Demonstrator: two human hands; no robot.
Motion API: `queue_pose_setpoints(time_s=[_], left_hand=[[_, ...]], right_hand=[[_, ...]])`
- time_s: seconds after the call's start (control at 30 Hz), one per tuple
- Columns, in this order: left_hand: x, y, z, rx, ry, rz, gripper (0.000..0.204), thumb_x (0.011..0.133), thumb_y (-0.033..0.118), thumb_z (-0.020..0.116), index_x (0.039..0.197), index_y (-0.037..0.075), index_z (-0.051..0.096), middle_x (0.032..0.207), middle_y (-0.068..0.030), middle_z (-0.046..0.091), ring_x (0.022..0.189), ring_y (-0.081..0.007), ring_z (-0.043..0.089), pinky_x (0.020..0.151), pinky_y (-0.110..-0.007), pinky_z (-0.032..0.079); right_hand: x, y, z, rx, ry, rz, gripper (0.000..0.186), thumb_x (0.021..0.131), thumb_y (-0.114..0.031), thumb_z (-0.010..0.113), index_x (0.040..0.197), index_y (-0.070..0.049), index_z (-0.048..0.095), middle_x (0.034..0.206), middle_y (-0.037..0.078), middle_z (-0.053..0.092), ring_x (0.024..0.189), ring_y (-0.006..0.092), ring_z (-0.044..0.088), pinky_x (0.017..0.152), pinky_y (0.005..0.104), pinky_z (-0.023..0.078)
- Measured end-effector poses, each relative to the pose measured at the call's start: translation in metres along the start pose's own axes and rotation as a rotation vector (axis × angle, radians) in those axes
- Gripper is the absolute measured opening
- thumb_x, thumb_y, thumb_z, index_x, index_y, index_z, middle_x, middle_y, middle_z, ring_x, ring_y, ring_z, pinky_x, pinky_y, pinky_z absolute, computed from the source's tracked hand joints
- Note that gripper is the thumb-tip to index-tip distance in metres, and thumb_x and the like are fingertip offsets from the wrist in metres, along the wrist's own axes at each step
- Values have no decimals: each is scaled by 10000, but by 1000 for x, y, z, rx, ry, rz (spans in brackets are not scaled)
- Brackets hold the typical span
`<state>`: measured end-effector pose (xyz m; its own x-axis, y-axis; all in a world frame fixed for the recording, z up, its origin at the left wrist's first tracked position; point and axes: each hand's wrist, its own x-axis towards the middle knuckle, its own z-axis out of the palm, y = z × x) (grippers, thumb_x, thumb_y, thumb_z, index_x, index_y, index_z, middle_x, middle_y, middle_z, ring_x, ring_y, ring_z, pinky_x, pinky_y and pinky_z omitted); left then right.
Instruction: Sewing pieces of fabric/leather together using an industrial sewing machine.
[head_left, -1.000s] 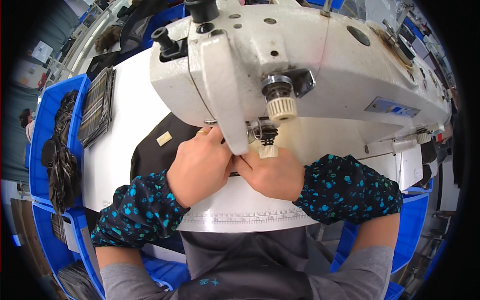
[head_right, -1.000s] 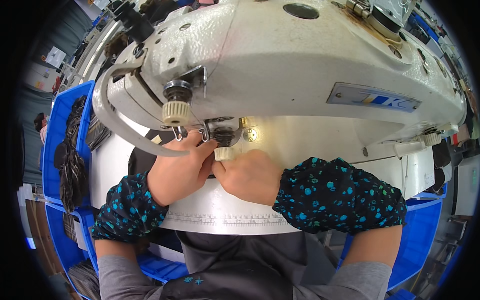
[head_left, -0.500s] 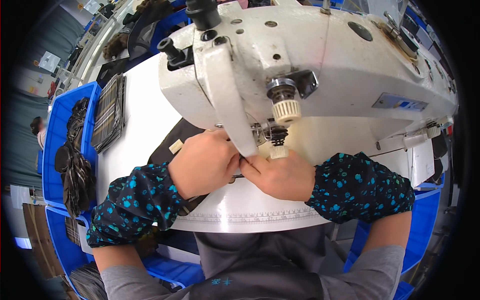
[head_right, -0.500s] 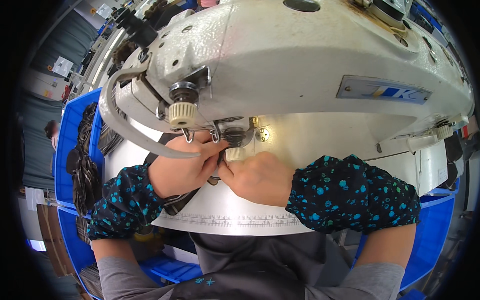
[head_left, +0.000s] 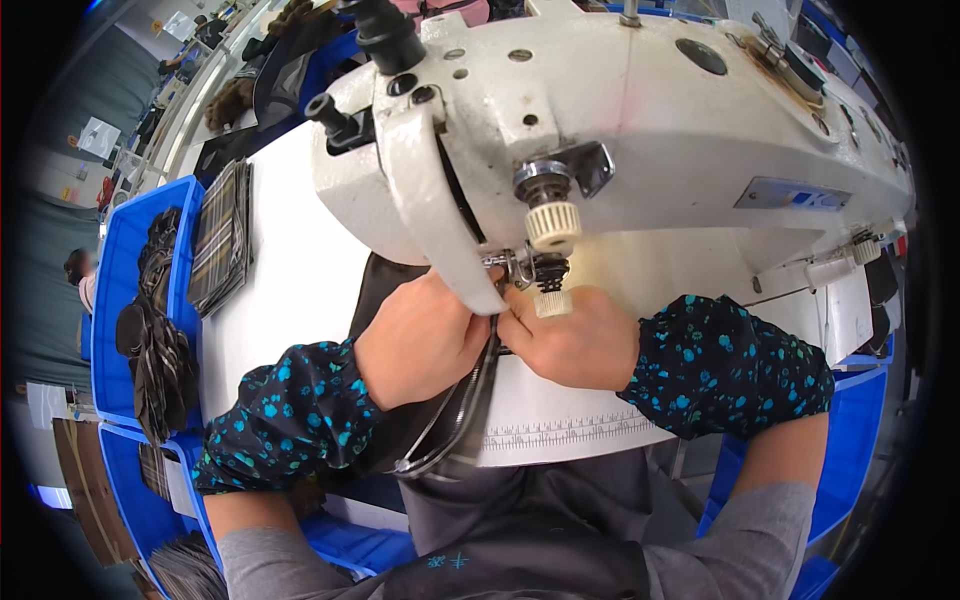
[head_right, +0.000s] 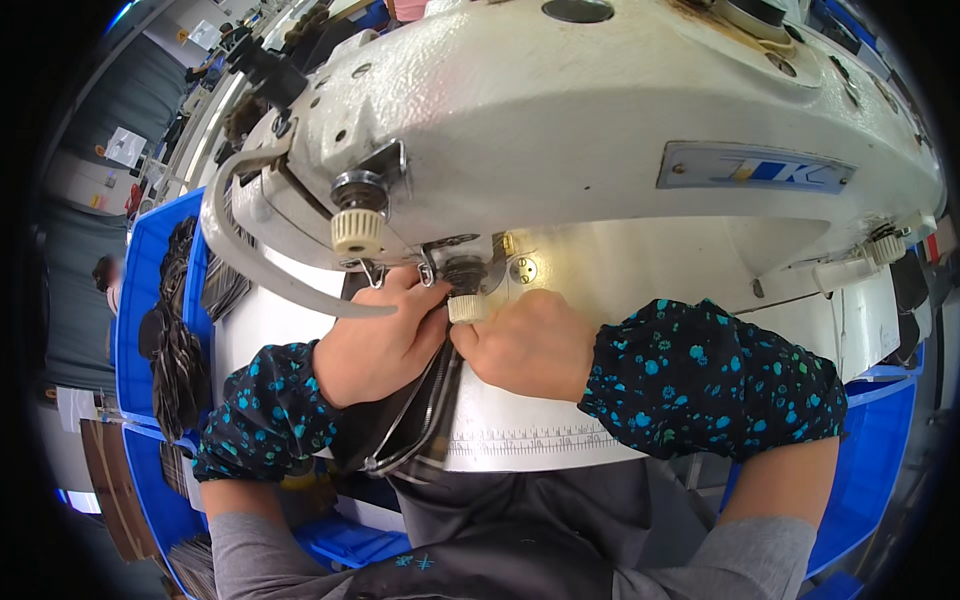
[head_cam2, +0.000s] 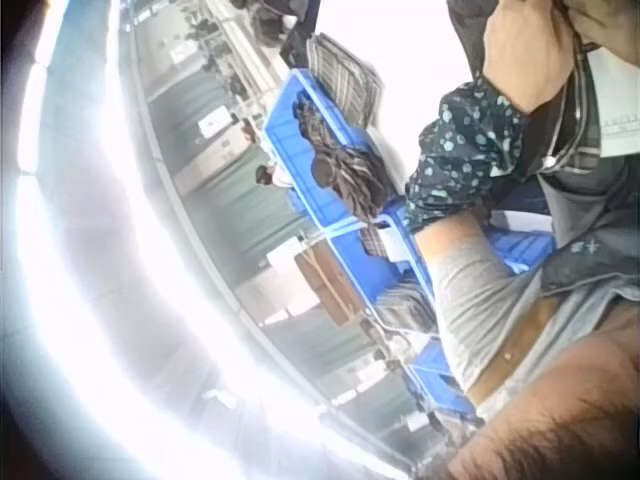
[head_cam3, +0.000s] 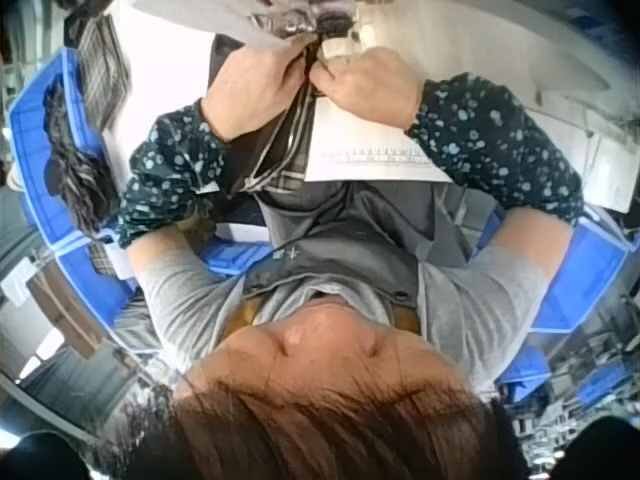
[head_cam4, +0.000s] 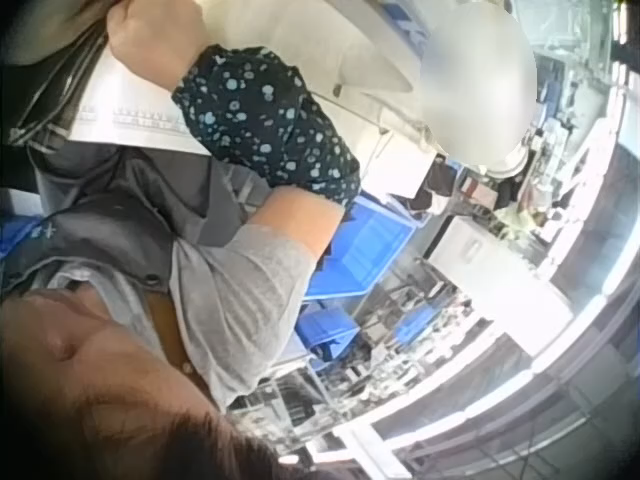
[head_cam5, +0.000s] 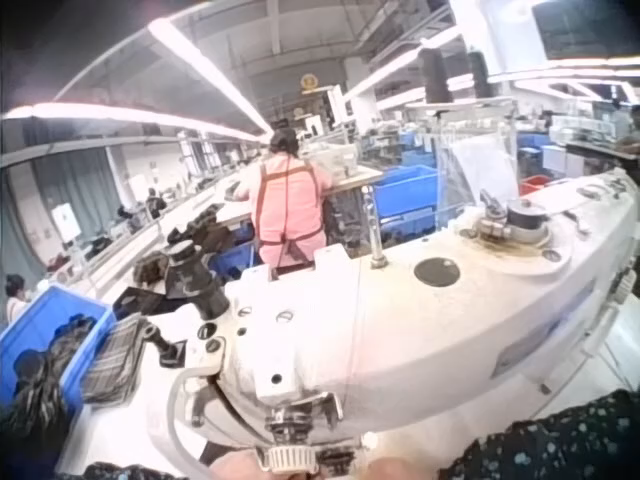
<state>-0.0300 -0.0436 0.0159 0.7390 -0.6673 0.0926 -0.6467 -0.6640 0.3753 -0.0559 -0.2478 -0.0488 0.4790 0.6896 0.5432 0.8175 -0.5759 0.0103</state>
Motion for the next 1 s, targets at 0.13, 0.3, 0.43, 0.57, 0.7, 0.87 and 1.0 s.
queue_pose_setpoints(time_s=[0.13, 0.3, 0.43, 0.57, 0.7, 0.87, 1.0], left_hand=[[-9, -30, 7, -120, 105, 141, 230, 953, 61, 621, 1175, -2, 623, 930, -186, 646, 727, -314, 654, 652, -379, 558], [-34, -39, 12, -518, 10, -374, 172, 977, 132, 692, 1091, 47, 595, 896, 3, 585, 740, -54, 583, 552, -212, 522], [-29, -31, 3, -390, 15, -370, 186, 894, 112, 766, 1001, 60, 622, 874, -29, 581, 702, -98, 575, 561, -256, 498], [-20, -24, -6, 36, 57, -159, 225, 785, 132, 814, 948, 89, 665, 893, -109, 610, 760, -278, 594, 689, -395, 493], [-17, -17, -4, 191, 196, -21, 260, 763, 138, 820, 992, 123, 697, 909, -86, 646, 847, -310, 627, 782, -440, 472], [-18, -25, 4, 99, 189, 223, 316, 753, 131, 806, 1054, 117, 709, 976, -54, 681, 913, -261, 654, 803, -400, 440], [-19, -9, 4, 155, 95, 281, 375, 735, 141, 770, 1100, 80, 714, 1047, -29, 691, 917, -198, 664, 765, -366, 410]], right_hand=[[-3, 3, 3, 10, -62, 18, 115, 763, -125, 648, 853, -55, 631, 817, 81, 631, 605, 198, 654, 455, 325, 470], [-2, 4, 6, 61, 36, 19, 93, 764, -131, 645, 770, -74, 572, 559, 23, 545, 522, 208, 630, 422, 365, 450], [3, 5, 0, 18, 30, 19, 113, 789, -135, 640, 865, -65, 593, 595, 41, 551, 546, 212, 626, 442, 356, 467], [7, 4, 10, -32, 101, 17, 188, 810, -138, 634, 973, -51, 598, 736, 62, 594, 544, 208, 609, 460, 351, 486], [7, 11, 14, 214, -4, -122, 156, 798, -134, 641, 926, -50, 613, 783, 58, 574, 541, 193, 590, 458, 341, 489], [6, 1, -4, 141, 113, -284, 112, 738, -151, 658, 789, -66, 604, 741, 40, 484, 517, 154, 548, 444, 300, 459], [4, 1, -5, 127, 272, -213, 125, 724, -156, 659, 779, -65, 593, 729, 40, 481, 513, 142, 538, 434, 287, 437]])
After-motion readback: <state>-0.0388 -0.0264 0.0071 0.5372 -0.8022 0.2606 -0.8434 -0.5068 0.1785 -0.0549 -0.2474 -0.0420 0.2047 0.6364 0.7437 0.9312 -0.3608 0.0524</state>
